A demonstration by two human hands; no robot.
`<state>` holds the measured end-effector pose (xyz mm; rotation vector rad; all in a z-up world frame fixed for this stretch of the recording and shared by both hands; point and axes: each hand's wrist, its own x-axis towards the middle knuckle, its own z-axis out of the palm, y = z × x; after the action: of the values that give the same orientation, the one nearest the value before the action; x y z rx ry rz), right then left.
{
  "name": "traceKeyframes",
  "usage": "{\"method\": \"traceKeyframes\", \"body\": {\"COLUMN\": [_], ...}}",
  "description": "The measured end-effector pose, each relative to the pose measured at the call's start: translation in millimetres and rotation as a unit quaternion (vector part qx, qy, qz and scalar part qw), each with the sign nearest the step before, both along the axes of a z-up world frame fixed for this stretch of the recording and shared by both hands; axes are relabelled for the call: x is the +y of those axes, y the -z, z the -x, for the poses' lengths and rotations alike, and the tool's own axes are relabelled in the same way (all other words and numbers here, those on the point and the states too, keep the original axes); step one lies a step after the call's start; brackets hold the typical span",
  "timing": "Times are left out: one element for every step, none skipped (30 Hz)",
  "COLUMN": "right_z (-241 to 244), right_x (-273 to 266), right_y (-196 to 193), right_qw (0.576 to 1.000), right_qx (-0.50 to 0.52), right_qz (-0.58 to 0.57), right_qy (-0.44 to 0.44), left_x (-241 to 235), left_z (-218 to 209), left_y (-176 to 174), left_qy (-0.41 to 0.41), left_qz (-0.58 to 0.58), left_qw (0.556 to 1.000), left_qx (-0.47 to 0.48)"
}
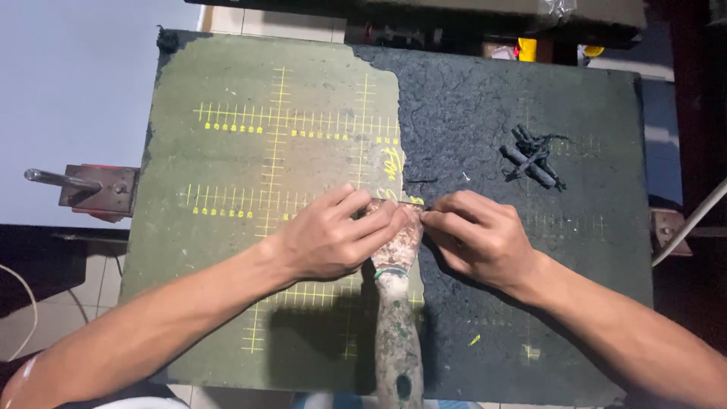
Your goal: Cleaning residue from a printing platen using a putty knife and fingers
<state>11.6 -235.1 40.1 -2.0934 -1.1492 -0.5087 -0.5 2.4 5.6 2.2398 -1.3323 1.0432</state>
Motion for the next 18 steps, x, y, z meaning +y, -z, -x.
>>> {"method": "traceKeyframes", "body": {"right_z": [0, 0, -1, -2, -2, -2, -3, -5, -6, -9, -13, -18, -22, -25, -27, -27, -30, -33], "right_x": [0, 1, 1, 1, 1, 1, 0, 0, -2, -9, -15, -21, -19, -17, -16, -12, -9, -6], "right_y": [0, 0, -1, -1, -1, -1, -2, -4, -6, -2, 2, 6, 1, -3, -7, -7, -8, -8], "right_qw": [1.000, 1.000, 1.000, 1.000, 1.000, 1.000, 1.000, 0.999, 0.997, 0.998, 0.995, 0.990, 0.991, 0.996, 0.997, 0.997, 0.995, 0.992], "right_qx": [0.000, 0.009, 0.015, 0.013, 0.015, 0.017, 0.014, 0.037, 0.060, 0.058, 0.088, 0.119, 0.115, 0.084, 0.054, 0.052, 0.080, 0.107], "right_qz": [0.000, 0.004, 0.007, 0.007, 0.009, 0.011, 0.012, 0.001, -0.009, -0.007, -0.028, -0.049, -0.048, -0.022, 0.003, 0.003, -0.004, -0.012], "right_qy": [0.000, -0.001, -0.001, 0.000, 0.000, 0.001, 0.001, -0.021, -0.040, -0.038, -0.044, -0.050, -0.049, -0.003, 0.045, 0.048, 0.053, 0.058], "left_x": [1, 1, 1, 1, 1, 1, 2, 3, 3, 4, 5, 6, 7, 7, 8, 8, 7, 7], "left_z": [1, 2, 1, -1, -1, -1, 1, 2, 3, 5, 4, 4, 4, 5, 6, 9, 9, 8], "left_y": [0, 0, -1, -2, -3, -4, -6, -8, -11, -10, -9, -9, -9, -9, -8, -9, -11, -13], "left_qy": [0.000, -0.003, -0.005, -0.004, -0.006, -0.009, -0.009, -0.006, -0.001, 0.001, -0.008, -0.018, -0.017, -0.015, -0.011, -0.009, -0.009, -0.010], "left_qz": [0.000, -0.004, -0.008, -0.008, -0.006, -0.004, -0.004, -0.003, -0.002, -0.001, 0.001, 0.004, 0.004, 0.004, 0.003, 0.003, 0.001, -0.001], "left_qw": [1.000, 1.000, 1.000, 1.000, 1.000, 1.000, 1.000, 1.000, 1.000, 1.000, 1.000, 1.000, 1.000, 1.000, 1.000, 1.000, 1.000, 1.000], "left_qx": [0.000, 0.005, 0.007, 0.005, 0.004, 0.003, 0.000, 0.000, 0.000, -0.002, -0.006, -0.011, -0.014, -0.011, -0.005, -0.007, -0.005, -0.003]}}
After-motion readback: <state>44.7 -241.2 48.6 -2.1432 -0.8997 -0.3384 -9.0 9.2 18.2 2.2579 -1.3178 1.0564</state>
